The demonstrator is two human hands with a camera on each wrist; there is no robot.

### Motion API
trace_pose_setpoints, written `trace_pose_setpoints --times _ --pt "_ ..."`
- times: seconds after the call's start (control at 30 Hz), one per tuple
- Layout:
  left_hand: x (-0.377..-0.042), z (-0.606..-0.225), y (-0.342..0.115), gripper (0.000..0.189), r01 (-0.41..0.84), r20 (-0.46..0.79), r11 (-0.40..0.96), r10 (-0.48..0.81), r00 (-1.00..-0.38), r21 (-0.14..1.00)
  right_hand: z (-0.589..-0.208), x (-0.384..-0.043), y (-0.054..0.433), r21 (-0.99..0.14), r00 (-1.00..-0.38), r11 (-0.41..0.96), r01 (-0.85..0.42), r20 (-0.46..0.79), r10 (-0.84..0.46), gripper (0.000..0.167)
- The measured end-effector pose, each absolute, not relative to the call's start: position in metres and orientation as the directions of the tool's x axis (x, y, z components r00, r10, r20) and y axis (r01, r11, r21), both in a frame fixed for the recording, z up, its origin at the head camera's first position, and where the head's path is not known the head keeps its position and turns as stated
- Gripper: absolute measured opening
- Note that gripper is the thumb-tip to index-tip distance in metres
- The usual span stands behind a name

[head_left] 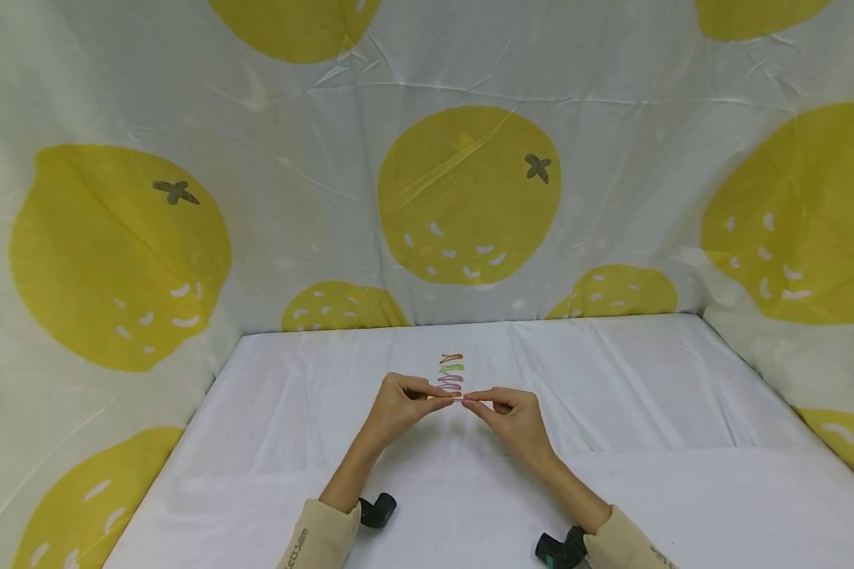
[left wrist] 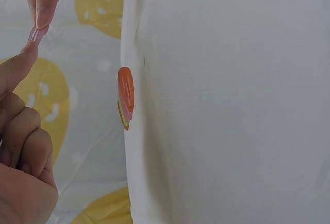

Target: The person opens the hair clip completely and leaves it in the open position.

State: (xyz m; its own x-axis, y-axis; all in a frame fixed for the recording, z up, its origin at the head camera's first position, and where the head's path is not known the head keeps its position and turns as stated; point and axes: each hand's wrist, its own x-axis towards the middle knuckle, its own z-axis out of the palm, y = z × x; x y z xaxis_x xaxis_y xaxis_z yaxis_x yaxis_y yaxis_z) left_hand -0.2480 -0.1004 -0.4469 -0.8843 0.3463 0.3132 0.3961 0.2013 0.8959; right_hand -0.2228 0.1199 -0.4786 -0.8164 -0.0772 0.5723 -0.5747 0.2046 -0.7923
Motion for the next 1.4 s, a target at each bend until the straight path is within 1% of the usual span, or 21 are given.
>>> trace_pose_setpoints --times 0.17,0.3,0.5,0.6,0.7,0.83,0.97,1.2,1.4 --pt "-0.247 -0.448 -0.097 0.009 0.386 0.311 0.218 0.313 -0.898 0.896 -0.479 -0.223 0.119 -0.817 -0.838 0.199 -0.541 0.542 -0.055 0.01" --pt "-0.245 -0.449 -0.092 0.008 0.4 0.332 0.236 0.28 -0.901 0.886 -0.479 -0.222 0.118 -0.811 -0.836 0.219 -0.542 0.547 -0.045 0.007" --pt "-0.242 -0.452 -0.088 0.005 0.455 0.371 0.284 0.306 -0.877 0.844 -0.479 -0.22 0.117 -0.822 -0.856 0.26 -0.507 0.515 -0.041 0.005" --pt "-0.242 -0.45 -0.091 0.006 0.442 0.343 0.314 0.326 -0.881 0.84 -0.478 -0.22 0.117 -0.837 -0.876 0.269 -0.475 0.479 -0.057 0.004" --pt "-0.243 -0.447 -0.096 0.007 0.399 0.282 0.342 0.343 -0.896 0.851 -0.477 -0.221 0.117 -0.846 -0.891 0.287 -0.45 0.445 -0.087 0.006" --pt "-0.246 -0.444 -0.101 0.011 0.344 0.205 0.376 0.363 -0.909 0.861 -0.476 -0.223 0.118 -0.845 -0.902 0.314 -0.432 0.413 -0.129 0.005" --pt "-0.248 -0.443 -0.105 0.014 0.314 0.15 0.421 0.377 -0.914 0.851 -0.475 -0.223 0.12 -0.854 -0.919 0.341 -0.394 0.362 -0.155 0.006" --pt "-0.252 -0.442 -0.107 0.017 0.322 0.126 0.469 0.402 -0.907 0.822 -0.472 -0.227 0.121 -0.887 -0.963 0.375 -0.269 0.235 -0.134 0.004" --pt "-0.257 -0.445 -0.11 0.018 0.294 0.099 0.503 0.378 -0.92 0.812 -0.472 -0.236 0.115 -0.876 -0.974 0.426 -0.227 0.201 -0.104 0.004"
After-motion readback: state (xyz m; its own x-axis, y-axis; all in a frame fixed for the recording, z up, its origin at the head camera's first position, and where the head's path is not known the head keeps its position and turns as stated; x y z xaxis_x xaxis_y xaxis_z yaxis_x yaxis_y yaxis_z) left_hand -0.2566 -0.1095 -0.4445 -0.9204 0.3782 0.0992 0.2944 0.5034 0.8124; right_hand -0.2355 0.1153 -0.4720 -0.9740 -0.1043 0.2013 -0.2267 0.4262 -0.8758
